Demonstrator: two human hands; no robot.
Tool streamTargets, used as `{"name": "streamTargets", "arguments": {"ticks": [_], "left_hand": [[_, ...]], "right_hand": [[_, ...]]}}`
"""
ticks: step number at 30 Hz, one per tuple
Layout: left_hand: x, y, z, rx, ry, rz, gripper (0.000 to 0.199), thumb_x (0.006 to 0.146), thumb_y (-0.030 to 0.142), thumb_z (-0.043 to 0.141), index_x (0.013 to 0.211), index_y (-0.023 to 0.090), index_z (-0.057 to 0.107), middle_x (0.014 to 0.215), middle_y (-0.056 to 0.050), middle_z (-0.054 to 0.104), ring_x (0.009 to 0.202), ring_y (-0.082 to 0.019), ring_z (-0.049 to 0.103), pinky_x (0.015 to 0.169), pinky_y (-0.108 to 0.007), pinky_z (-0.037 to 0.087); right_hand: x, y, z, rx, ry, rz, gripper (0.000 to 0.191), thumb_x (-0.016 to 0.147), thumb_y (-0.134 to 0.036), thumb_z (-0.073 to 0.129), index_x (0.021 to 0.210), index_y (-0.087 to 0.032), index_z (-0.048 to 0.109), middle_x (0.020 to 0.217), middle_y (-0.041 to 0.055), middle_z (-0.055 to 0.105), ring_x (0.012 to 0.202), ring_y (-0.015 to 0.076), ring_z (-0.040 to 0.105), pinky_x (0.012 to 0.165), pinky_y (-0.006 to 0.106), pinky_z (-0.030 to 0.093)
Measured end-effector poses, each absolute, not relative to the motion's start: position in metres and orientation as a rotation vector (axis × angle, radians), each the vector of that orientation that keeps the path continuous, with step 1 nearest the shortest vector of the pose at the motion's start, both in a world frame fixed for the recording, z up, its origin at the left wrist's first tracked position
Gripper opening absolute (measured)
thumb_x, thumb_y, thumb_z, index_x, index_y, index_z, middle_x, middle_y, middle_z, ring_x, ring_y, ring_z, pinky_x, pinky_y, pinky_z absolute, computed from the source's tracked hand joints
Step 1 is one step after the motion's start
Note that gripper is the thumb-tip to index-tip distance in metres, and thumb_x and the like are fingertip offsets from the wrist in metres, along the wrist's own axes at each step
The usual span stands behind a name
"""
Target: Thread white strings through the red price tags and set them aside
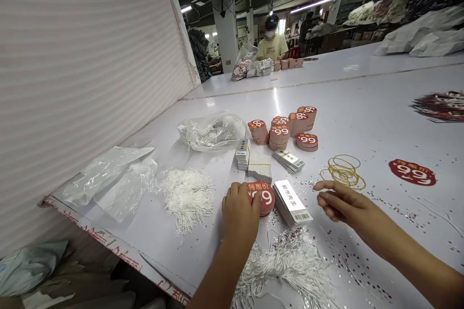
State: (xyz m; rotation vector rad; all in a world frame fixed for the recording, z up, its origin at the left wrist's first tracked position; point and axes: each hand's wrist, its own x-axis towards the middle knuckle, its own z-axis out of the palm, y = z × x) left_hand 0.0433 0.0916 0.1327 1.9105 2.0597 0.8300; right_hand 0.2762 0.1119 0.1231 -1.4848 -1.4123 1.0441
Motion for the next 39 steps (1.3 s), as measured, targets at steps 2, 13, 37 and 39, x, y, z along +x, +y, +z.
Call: {"name": "streamTargets", "arguments": {"ticks": [2,13,37,39], "left_hand": [[0.048,0.089,0.133,1.941,2.099,0.811,0.025,0.097,0.021,0.056,0.118,0.012,0.067,0.112,-0.015,0.068,0.104,-0.033,0.064,0.088,-0.048,0.05],[0.055,0.088,0.122,2.016,2.187,0.933,0.035,0.098,0.017,0.051,0.13,0.009,0.061,0.107,-0.016,0.065,0.1,-0.033,0.062,0.085,-0.049,0.048],[0.052,0.031,0.138,1.028,1.309,1.502,0.029,0.089,0.046,0.067,0.091,0.017,0.069,0.086,-0.006,0.074,0.08,-0.019,0.07,0.071,-0.027,0.058],[0.053,0.029,0.134,1.026,1.292,1.491,0.029,0.09,0.046,0.067,0.09,0.017,0.069,0.087,-0.006,0.074,0.078,-0.018,0.068,0.071,-0.027,0.058]], "right_hand": [[0.266,0.124,0.116,-1.521,-1.512,1.063,0.054,0.072,-0.074,0.057,0.083,-0.023,0.068,0.066,0.0027,0.062,0.057,0.0184,0.055,0.056,0.034,0.047],[0.254,0.158,0.091,-1.67,-1.846,1.039,0.04,0.1,-0.046,0.061,0.071,-0.018,0.057,0.062,-0.0069,0.053,0.052,0.0096,0.05,0.053,0.024,0.044],[0.255,0.146,0.111,-1.757,-1.916,0.886,0.041,0.099,-0.048,0.06,0.07,-0.019,0.058,0.065,-0.0052,0.056,0.058,0.0122,0.054,0.061,0.028,0.047],[0.253,0.145,0.114,-1.733,-1.879,0.84,0.039,0.097,-0.049,0.062,0.071,-0.02,0.056,0.066,-0.0051,0.056,0.059,0.0127,0.052,0.061,0.028,0.045]]}}
